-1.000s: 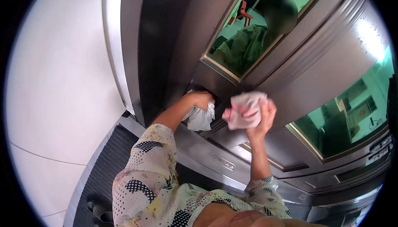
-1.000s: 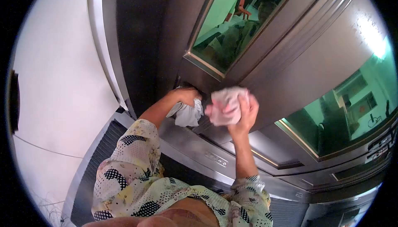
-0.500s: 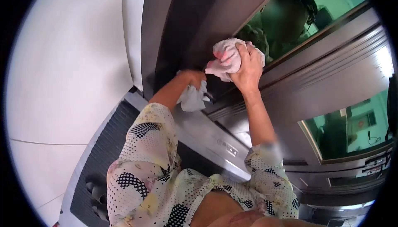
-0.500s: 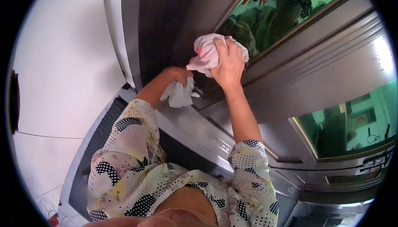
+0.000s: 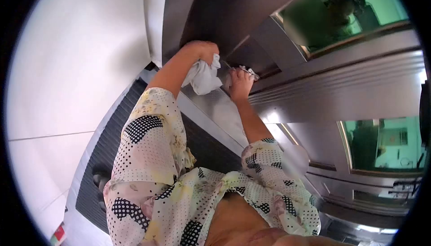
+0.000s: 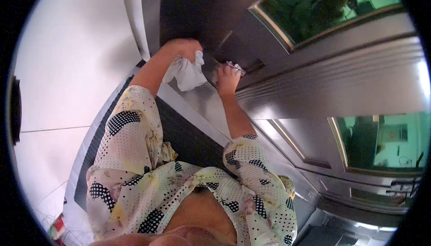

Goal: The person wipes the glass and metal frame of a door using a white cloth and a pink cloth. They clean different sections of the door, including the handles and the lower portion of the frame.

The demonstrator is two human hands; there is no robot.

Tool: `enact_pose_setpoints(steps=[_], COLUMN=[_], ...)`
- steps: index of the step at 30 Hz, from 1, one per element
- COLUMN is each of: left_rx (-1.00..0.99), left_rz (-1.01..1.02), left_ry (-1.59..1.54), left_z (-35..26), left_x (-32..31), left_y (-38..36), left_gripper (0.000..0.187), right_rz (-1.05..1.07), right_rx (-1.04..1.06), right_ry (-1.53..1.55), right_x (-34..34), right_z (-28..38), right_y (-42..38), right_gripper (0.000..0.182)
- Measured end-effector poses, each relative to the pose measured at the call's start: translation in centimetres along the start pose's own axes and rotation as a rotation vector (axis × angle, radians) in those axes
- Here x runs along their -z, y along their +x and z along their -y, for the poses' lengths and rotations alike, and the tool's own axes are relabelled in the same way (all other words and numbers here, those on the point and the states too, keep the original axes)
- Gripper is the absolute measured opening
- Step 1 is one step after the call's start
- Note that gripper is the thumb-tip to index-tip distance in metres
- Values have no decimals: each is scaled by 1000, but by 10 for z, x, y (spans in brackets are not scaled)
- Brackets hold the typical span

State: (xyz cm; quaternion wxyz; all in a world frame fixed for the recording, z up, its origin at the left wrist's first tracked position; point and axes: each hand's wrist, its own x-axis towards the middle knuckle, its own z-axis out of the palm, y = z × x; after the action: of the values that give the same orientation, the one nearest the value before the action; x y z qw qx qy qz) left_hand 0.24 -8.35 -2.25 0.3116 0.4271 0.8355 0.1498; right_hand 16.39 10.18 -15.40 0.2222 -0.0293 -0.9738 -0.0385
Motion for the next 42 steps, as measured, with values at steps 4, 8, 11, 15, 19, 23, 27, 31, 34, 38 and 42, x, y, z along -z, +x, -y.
enact_pose_setpoints(steps=[4,8,11,15,19,23,27,31,34,38,42], left_rx=[14,1,-2,-6,-81,-281,-588,-706,-582,-510,-499], left_rz=[27,-81,-2,46,96,156,396,486,716,646,414], left_ry=[31,102,98,162,197,173,343,320,94,-142,-459], left_z=[-1,-14,-9,6,-4,-21,-48,-4,-5,26,32], left_x=[4,11,4,-13,-14,-20,-87,-237,-184,-237,-236], left_y=[13,1,9,30,37,35,30,27,-52,-56,-54], left_gripper=[39,42,43,43,43,43,43,47,42,36,38], right_rz=[-76,-453,-849,-1038,-849,-312,-63,236,424,545,402], right_rx=[-66,116,340,427,190,145,576,299,270,222,64], right_ry=[497,481,194,-139,-141,-167,-259,23,-122,-84,129], right_x=[32,157,239,305,262,161,-11,-136,-125,-66,27], right_z=[-14,27,27,36,43,40,28,8,-25,-51,-62], right_y=[20,75,138,242,248,179,91,-29,-99,-133,-126], right_gripper=[53,59,57,65,76,71,46,46,45,46,42])
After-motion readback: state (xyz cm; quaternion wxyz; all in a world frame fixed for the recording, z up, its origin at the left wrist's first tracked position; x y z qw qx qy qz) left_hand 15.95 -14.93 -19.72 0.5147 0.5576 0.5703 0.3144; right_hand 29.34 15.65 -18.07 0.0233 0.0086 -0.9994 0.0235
